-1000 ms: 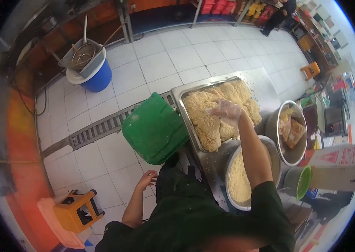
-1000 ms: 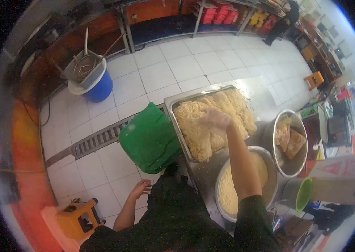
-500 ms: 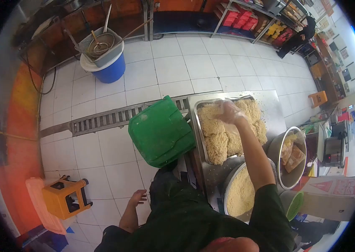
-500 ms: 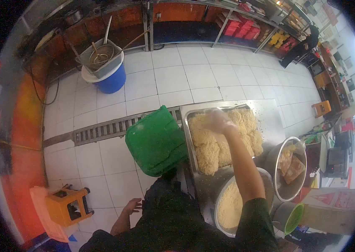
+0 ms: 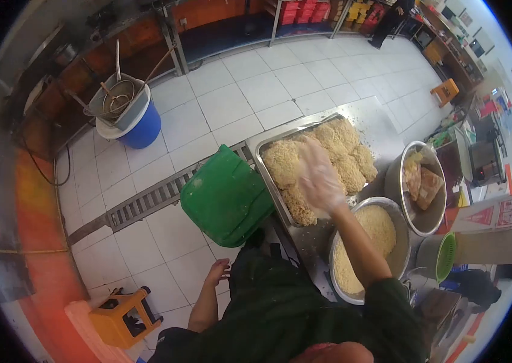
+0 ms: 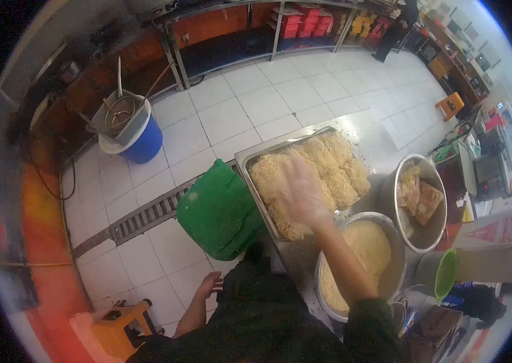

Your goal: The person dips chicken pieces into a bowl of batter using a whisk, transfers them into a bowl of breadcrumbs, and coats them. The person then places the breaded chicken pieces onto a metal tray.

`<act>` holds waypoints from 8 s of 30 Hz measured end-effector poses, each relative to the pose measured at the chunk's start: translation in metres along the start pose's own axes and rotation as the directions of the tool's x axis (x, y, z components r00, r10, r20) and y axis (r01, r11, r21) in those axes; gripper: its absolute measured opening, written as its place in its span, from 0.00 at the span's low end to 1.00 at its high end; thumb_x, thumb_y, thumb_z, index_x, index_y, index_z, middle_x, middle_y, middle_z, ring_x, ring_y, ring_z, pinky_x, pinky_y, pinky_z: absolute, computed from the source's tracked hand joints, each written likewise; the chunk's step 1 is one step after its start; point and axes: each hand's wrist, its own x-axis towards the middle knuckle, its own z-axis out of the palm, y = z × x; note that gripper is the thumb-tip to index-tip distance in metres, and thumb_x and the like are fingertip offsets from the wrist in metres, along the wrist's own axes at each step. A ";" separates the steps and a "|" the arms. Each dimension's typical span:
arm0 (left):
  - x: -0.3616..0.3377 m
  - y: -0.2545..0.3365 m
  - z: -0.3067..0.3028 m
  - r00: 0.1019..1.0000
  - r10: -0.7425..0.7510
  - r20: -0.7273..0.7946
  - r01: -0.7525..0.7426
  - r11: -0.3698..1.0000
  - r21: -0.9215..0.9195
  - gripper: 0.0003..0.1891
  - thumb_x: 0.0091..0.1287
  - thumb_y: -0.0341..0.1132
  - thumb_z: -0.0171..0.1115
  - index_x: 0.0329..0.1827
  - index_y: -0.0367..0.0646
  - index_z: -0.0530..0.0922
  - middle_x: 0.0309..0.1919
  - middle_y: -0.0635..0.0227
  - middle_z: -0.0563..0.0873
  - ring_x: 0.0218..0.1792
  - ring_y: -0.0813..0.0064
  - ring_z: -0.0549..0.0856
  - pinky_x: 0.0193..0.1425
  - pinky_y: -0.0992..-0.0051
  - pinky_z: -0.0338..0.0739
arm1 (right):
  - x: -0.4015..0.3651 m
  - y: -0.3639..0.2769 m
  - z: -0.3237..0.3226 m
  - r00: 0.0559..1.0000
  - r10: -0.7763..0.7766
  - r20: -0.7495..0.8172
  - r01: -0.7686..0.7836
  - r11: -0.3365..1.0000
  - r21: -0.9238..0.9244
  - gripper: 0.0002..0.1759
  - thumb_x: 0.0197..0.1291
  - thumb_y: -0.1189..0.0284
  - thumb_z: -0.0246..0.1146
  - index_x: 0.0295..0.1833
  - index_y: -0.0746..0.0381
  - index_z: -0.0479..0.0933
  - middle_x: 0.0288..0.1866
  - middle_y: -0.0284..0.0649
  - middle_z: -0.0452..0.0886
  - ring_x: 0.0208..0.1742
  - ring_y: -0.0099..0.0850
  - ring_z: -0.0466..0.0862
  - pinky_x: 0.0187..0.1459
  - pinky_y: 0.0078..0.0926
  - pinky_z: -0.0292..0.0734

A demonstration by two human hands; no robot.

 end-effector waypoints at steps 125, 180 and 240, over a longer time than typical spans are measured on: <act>0.016 0.101 0.146 0.982 -0.113 0.149 -0.034 0.675 0.737 0.25 0.63 0.52 0.55 0.59 0.49 0.70 0.46 0.65 0.79 0.43 0.69 0.79 0.41 0.66 0.75 | -0.533 -0.087 -0.185 0.086 0.921 -0.381 -0.952 -0.037 -0.303 0.15 0.50 0.74 0.61 0.46 0.54 0.80 0.23 0.45 0.75 0.28 0.44 0.77 0.32 0.40 0.70; -0.138 0.134 0.270 0.499 0.389 0.774 -0.734 0.665 0.138 0.18 0.66 0.39 0.58 0.52 0.35 0.72 0.47 0.64 0.79 0.52 0.76 0.74 0.59 0.75 0.65 | -0.245 0.130 -0.033 0.557 0.621 0.552 -0.753 0.658 0.020 0.44 0.42 0.48 0.69 0.62 0.65 0.68 0.49 0.53 0.78 0.51 0.45 0.78 0.52 0.35 0.72; -0.118 0.134 0.272 0.476 0.454 0.753 -0.799 0.581 0.155 0.11 0.67 0.38 0.58 0.42 0.39 0.73 0.34 0.72 0.76 0.37 0.80 0.74 0.46 0.78 0.70 | -0.267 0.071 0.027 0.234 0.945 0.227 -0.961 0.260 -0.090 0.45 0.64 0.47 0.39 0.70 0.76 0.39 0.73 0.62 0.38 0.75 0.51 0.38 0.73 0.37 0.33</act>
